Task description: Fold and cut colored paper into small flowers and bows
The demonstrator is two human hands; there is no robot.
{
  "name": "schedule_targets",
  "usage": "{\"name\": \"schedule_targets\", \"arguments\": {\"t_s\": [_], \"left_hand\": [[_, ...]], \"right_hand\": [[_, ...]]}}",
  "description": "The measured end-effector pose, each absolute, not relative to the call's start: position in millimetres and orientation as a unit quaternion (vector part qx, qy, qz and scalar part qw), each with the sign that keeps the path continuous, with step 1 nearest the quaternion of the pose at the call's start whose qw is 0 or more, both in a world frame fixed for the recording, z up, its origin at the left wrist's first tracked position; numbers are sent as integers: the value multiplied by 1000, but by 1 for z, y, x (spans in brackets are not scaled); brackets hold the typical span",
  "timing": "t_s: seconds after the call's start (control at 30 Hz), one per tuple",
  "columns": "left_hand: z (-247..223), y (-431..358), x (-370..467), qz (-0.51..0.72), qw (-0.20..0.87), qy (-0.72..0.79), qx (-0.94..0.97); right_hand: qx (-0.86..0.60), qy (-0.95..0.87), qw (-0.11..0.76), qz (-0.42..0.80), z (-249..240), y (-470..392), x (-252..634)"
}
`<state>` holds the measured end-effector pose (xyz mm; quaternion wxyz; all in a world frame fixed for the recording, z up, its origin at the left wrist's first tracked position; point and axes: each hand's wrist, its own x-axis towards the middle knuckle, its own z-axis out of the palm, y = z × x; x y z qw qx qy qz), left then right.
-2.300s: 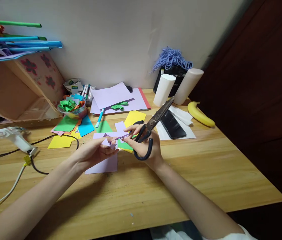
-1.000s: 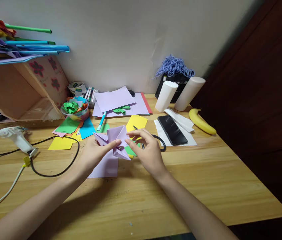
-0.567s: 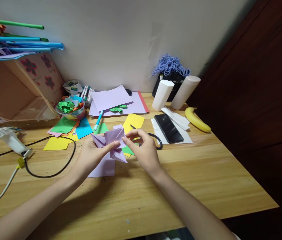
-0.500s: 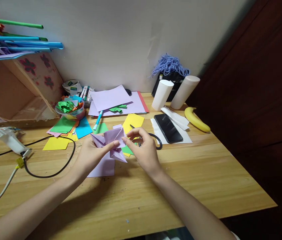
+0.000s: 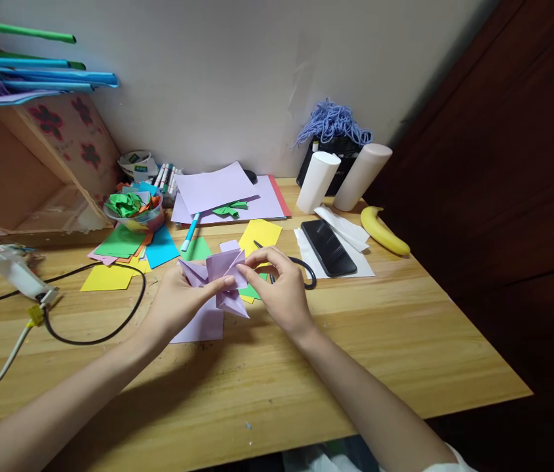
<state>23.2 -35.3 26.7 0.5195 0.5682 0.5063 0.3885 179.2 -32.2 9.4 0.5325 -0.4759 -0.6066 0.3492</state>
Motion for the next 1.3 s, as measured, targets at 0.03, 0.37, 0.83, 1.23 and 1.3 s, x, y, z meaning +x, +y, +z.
{"name": "schedule_targets", "arguments": {"t_s": [0.03, 0.37, 0.83, 1.23, 1.3], "left_hand": [[27, -35, 23, 385, 521, 508, 568], [23, -32, 20, 381, 561, 507, 532], [27, -24, 9, 336, 669, 427, 508], [24, -23, 10, 375, 651, 438, 494], [24, -23, 10, 375, 644, 444, 498]], "right_hand": [[-474, -597, 537, 362, 9, -32, 179], [-478, -567, 551, 384, 7, -32, 183], [-504, -532, 566, 378, 5, -25, 191], [-502, -527, 567, 386, 4, -26, 189], [-504, -524, 567, 386, 3, -26, 188]]}}
